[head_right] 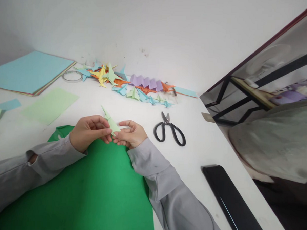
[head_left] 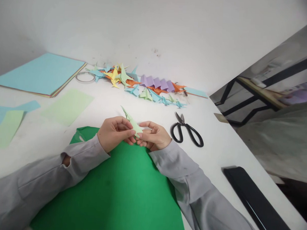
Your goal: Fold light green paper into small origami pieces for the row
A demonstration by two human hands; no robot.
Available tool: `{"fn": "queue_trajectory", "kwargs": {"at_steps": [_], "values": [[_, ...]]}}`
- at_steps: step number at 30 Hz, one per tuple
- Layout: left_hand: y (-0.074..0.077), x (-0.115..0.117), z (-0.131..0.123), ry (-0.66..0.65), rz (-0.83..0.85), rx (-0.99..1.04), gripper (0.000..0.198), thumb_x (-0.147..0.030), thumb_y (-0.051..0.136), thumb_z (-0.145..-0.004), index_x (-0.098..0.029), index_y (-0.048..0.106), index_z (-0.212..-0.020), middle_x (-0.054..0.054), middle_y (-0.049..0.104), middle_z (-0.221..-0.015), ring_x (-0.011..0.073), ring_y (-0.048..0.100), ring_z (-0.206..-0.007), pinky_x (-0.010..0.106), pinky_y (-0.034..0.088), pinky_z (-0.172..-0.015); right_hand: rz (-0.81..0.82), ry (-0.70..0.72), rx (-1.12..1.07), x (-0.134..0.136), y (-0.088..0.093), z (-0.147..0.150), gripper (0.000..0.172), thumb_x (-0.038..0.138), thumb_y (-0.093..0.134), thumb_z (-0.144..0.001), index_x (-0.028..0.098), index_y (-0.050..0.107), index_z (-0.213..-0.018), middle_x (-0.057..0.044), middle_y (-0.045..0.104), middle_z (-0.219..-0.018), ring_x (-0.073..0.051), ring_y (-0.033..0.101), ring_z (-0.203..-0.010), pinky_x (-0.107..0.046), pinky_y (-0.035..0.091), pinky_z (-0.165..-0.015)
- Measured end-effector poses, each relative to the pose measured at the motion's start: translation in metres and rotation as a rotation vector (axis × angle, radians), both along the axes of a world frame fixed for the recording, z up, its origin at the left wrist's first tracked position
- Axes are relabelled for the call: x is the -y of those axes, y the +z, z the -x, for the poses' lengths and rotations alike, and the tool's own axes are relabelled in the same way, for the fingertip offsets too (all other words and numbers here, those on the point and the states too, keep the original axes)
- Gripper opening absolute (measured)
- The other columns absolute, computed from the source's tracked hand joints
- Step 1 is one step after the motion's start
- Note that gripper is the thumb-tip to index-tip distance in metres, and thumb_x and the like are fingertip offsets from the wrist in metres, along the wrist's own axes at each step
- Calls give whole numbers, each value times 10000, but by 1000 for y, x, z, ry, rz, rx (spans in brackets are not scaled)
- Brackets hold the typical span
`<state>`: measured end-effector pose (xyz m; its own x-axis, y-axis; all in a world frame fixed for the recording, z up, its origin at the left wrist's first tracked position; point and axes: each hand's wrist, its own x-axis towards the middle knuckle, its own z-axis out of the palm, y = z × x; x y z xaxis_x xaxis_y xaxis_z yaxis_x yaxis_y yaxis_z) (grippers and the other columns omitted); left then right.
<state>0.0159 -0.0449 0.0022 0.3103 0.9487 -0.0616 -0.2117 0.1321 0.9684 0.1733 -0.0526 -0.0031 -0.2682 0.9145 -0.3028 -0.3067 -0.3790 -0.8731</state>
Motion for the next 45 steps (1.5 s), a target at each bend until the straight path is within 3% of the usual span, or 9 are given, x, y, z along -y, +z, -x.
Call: {"fn": "queue_trajectory", "kwargs": {"at_steps": [17,20,36,40,45], "values": [[4,3,-3,72,-34,-69,268,-243,745,-550,-122,519,-628,-2,592,-434,138,583,-398,239,503,-399,33,55,-31,-3,0,-2,383,183,769,-540,158,529,-836,5,665,-539,-104,628,-473,-152,503,-453],[4,4,-4,86,-46,-80,250,-231,731,-566,-125,514,-630,-2,601,-446,131,584,-401,230,504,-402,20,30,0,-2,1,1,338,242,763,-564,152,530,-792,-4,664,-535,-99,624,-469,-152,500,-448],[2,4,-4,88,-24,-66,200,-201,701,-596,-126,521,-640,-2,604,-456,135,591,-417,235,506,-410,-7,-25,-2,-1,-3,4,330,170,784,-512,153,551,-745,8,669,-536,-89,614,-454,-146,497,-439],[3,4,-3,104,-24,-76,227,-227,719,-583,-123,526,-642,2,604,-449,141,593,-415,241,507,-417,7,-25,-9,-1,-3,4,270,243,748,-592,153,547,-749,-17,671,-546,-100,625,-470,-158,497,-449],[4,2,-3,185,-44,-68,190,-233,697,-622,-123,546,-655,8,626,-478,130,602,-439,227,512,-447,-171,-73,6,1,-7,7,334,272,746,-588,193,517,-817,10,682,-593,-109,630,-513,-186,484,-474]]}}
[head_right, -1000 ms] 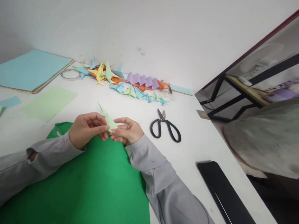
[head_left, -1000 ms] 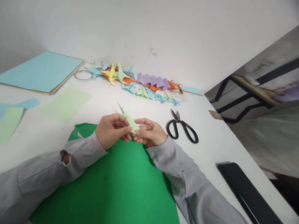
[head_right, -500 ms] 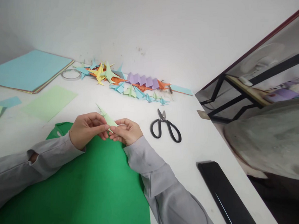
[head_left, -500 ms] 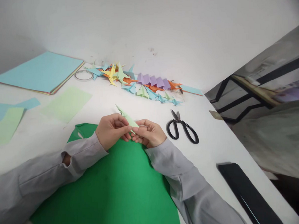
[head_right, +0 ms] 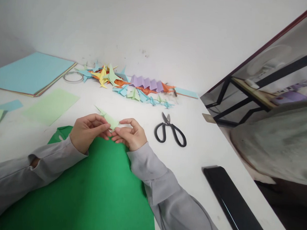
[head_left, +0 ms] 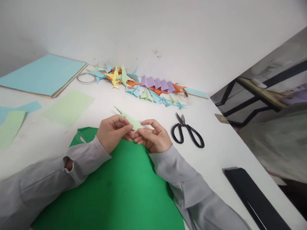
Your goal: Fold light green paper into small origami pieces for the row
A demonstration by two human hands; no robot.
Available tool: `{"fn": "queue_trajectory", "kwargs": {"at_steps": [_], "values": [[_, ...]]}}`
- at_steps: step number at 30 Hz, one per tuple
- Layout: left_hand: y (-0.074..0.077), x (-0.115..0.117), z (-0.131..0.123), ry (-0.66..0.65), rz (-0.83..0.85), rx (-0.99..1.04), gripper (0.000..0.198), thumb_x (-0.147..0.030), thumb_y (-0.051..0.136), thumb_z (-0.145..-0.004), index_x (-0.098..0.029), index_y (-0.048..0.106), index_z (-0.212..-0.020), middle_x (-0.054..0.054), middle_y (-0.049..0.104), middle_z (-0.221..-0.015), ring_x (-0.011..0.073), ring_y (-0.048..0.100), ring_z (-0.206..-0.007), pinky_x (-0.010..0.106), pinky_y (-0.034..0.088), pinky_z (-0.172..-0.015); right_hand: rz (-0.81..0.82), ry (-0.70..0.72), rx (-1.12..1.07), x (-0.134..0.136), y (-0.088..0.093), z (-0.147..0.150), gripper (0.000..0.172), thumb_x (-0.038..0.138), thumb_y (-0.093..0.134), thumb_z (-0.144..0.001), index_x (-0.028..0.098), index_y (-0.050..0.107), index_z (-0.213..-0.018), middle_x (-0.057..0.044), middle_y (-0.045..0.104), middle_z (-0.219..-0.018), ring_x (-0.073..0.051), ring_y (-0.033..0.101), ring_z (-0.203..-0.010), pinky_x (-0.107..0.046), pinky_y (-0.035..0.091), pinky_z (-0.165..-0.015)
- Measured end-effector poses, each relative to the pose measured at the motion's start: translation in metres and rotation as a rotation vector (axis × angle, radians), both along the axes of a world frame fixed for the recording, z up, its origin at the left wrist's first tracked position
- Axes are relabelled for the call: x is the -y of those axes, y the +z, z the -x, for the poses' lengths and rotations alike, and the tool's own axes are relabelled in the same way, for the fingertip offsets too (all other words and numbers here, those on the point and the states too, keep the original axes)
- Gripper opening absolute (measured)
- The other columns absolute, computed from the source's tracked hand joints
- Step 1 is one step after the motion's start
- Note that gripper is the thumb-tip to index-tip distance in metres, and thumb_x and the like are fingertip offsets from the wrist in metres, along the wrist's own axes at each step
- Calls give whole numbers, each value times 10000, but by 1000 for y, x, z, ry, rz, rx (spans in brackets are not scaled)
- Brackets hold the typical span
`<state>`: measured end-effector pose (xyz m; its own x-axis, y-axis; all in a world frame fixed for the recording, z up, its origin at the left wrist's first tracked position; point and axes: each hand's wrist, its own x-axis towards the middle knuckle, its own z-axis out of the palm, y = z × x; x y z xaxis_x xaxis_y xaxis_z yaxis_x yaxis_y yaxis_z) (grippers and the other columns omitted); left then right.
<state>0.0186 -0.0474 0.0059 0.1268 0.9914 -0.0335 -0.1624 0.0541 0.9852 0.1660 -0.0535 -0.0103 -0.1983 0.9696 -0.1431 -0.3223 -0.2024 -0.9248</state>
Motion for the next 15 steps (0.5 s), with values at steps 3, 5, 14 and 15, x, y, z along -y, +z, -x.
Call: {"fn": "queue_trajectory", "kwargs": {"at_steps": [3,5,14,15], "values": [[-2,-1,0,5,12,14,176,-238,694,-626,-122,568,-666,5,629,-487,129,602,-440,232,516,-459,-146,-40,68,2,-4,3,330,238,762,-553,195,541,-794,40,656,-589,-103,606,-517,-210,472,-489],[-3,-1,0,0,18,18,177,-246,696,-621,-122,580,-669,4,627,-487,134,607,-450,237,518,-462,-205,-75,100,2,-5,4,307,232,753,-568,199,542,-788,49,635,-580,-100,590,-516,-226,465,-502],[-1,0,-2,10,-29,-39,153,-139,701,-561,-117,608,-681,8,649,-534,142,621,-486,249,528,-488,-307,-176,221,4,-9,8,283,281,720,-607,204,544,-816,33,600,-609,-111,578,-548,-247,445,-528],[-1,1,-2,13,-46,-59,136,-128,689,-567,-120,613,-679,8,651,-540,138,620,-486,247,528,-493,-321,-178,239,4,-11,8,280,287,714,-614,206,542,-821,35,592,-601,-111,570,-534,-247,438,-515]]}}
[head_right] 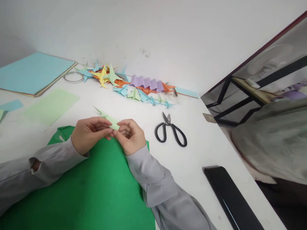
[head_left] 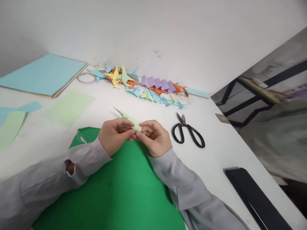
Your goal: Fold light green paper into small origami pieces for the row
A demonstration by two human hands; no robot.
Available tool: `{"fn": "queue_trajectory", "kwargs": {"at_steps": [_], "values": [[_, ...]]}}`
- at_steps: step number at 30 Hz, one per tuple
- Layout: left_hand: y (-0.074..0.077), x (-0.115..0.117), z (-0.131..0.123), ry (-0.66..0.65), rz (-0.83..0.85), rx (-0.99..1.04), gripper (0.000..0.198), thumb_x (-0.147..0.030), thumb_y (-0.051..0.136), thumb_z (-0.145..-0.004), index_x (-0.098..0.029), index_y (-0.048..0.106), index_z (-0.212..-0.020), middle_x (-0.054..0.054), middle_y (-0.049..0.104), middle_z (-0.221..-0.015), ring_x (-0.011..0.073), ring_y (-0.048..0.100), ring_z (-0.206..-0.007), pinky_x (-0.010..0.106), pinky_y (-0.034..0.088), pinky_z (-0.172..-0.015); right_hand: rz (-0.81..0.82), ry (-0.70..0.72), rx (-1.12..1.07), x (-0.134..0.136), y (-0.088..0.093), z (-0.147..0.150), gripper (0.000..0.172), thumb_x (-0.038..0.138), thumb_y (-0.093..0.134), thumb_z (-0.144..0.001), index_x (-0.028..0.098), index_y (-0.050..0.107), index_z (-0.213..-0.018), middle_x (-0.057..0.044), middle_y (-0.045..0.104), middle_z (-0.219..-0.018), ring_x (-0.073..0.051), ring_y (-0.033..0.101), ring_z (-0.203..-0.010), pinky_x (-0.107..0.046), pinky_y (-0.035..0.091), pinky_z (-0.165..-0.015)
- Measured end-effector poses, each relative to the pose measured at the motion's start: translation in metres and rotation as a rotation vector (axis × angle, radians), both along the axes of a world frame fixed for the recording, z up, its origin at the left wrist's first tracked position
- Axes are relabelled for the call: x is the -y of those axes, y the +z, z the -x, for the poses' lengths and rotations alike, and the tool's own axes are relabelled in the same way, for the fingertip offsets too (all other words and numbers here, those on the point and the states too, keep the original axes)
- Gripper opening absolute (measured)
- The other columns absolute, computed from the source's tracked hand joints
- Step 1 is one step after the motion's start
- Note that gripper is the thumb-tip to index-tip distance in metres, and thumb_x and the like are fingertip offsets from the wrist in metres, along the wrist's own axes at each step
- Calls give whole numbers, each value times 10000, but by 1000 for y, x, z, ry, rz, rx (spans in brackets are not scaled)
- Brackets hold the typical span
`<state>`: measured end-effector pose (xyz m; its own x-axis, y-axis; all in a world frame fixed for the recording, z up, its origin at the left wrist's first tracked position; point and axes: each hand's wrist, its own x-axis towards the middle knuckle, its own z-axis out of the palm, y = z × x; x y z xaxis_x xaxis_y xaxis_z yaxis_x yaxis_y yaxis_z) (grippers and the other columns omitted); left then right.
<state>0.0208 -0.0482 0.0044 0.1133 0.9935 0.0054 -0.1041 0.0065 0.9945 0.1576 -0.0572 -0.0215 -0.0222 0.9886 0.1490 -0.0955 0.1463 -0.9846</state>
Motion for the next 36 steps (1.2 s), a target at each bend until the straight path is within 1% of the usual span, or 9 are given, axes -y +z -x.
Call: {"fn": "queue_trajectory", "kwargs": {"at_steps": [4,7,10,12,14,18,22,29,36], "values": [[-5,1,1,17,-85,-116,104,-131,653,-602,-140,639,-704,10,668,-581,140,631,-525,250,535,-548,-57,-27,159,0,-6,0,185,300,676,-654,206,551,-753,16,591,-604,-119,551,-524,-260,434,-506],[-6,3,3,33,-182,-248,111,-157,640,-623,-156,663,-731,25,686,-630,157,648,-586,263,536,-605,-83,-29,268,1,-5,-1,153,314,645,-686,213,547,-745,8,595,-610,-126,543,-532,-265,431,-506],[-5,4,4,49,-258,-342,104,-175,635,-632,-158,674,-727,34,691,-642,160,648,-591,257,532,-600,-98,-7,307,2,-1,-2,139,309,627,-704,210,535,-735,10,593,-602,-122,527,-520,-257,415,-494],[-4,4,4,56,-270,-358,107,-180,631,-640,-152,675,-733,38,693,-647,159,648,-588,254,533,-594,-96,11,303,3,1,-2,136,302,624,-709,206,532,-736,7,602,-612,-120,528,-524,-255,415,-499],[-5,4,3,50,-254,-335,116,-184,626,-647,-145,670,-748,42,696,-659,159,651,-592,256,538,-598,-97,16,284,2,1,-2,138,309,616,-717,200,532,-733,0,608,-620,-124,540,-540,-260,427,-515],[-7,3,2,19,-184,-202,136,-184,631,-639,-133,654,-762,34,697,-645,158,654,-571,265,549,-594,-132,-14,229,1,-2,-1,148,324,603,-725,192,535,-712,0,602,-594,-133,561,-553,-271,449,-534],[-6,2,1,27,-127,-133,154,-155,654,-603,-123,651,-754,26,691,-615,157,652,-553,267,554,-584,-140,-23,169,1,-2,0,128,290,640,-694,189,564,-710,-2,618,-601,-136,577,-551,-272,460,-535],[-1,2,0,31,-90,-51,142,-131,677,-575,-115,646,-713,16,676,-560,147,643,-510,252,554,-549,-31,-69,94,-1,-2,-1,142,284,700,-624,174,626,-674,-9,647,-590,-143,597,-544,-288,480,-563],[0,2,0,37,-57,-9,156,-184,713,-568,-105,636,-678,27,672,-543,162,644,-503,272,559,-523,21,-68,49,-1,3,-2,106,269,702,-618,175,660,-644,0,661,-582,-125,598,-551,-260,477,-560]]}}
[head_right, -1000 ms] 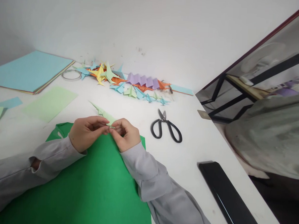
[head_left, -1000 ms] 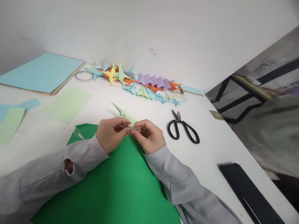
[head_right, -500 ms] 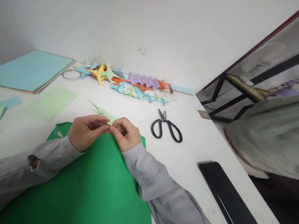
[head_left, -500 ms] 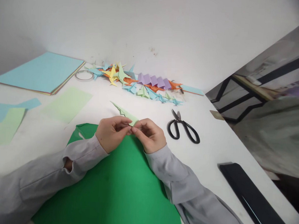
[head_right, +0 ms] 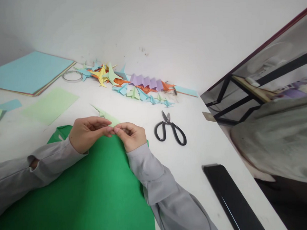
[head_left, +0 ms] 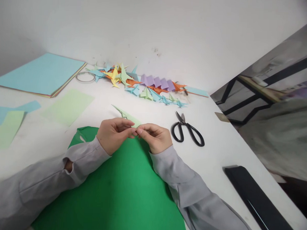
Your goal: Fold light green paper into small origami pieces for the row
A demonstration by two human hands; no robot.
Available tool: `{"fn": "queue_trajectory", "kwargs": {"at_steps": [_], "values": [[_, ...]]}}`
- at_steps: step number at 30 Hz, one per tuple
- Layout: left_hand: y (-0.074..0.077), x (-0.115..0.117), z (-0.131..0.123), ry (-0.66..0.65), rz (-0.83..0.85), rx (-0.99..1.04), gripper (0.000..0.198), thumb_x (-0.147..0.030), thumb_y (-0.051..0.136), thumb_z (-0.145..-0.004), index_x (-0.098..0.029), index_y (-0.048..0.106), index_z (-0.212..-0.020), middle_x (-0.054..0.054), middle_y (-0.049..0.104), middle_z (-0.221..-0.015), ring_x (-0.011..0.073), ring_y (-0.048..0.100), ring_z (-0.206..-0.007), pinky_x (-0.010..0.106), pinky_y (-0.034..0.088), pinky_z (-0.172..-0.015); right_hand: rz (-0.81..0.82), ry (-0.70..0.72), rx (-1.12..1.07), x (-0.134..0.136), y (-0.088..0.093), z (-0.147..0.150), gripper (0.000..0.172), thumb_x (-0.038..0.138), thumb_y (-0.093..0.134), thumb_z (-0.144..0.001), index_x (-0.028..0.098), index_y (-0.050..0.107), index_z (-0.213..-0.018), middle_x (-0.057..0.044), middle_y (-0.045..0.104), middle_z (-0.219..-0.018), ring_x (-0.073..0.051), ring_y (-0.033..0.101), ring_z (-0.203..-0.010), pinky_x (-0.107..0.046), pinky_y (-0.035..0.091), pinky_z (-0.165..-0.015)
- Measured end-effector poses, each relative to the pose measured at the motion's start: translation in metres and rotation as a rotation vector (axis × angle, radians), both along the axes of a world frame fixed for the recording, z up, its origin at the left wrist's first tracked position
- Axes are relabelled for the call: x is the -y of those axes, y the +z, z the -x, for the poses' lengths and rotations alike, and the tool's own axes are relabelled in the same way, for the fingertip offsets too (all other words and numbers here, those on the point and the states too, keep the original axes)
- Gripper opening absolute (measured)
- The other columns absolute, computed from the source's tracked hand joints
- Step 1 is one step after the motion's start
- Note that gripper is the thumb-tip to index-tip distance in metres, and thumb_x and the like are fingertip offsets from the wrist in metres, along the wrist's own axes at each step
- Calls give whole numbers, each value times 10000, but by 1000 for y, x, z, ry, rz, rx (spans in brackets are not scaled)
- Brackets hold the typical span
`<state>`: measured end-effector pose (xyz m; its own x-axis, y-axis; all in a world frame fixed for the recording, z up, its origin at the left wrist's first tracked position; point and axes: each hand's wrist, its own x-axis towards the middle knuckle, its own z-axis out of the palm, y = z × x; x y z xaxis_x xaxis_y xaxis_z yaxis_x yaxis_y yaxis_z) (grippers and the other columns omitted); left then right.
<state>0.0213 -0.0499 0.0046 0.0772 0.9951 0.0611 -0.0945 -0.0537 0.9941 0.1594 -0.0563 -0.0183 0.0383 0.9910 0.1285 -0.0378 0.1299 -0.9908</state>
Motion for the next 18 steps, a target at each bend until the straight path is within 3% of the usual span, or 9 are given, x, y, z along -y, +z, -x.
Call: {"fn": "queue_trajectory", "kwargs": {"at_steps": [18], "values": [[0,0,-2,2,116,45,94,-169,681,-606,-100,623,-632,21,657,-505,153,639,-493,259,552,-509,170,7,-236,-2,-4,6,220,319,765,-539,157,642,-620,6,656,-528,-90,572,-481,-223,460,-518]]}}
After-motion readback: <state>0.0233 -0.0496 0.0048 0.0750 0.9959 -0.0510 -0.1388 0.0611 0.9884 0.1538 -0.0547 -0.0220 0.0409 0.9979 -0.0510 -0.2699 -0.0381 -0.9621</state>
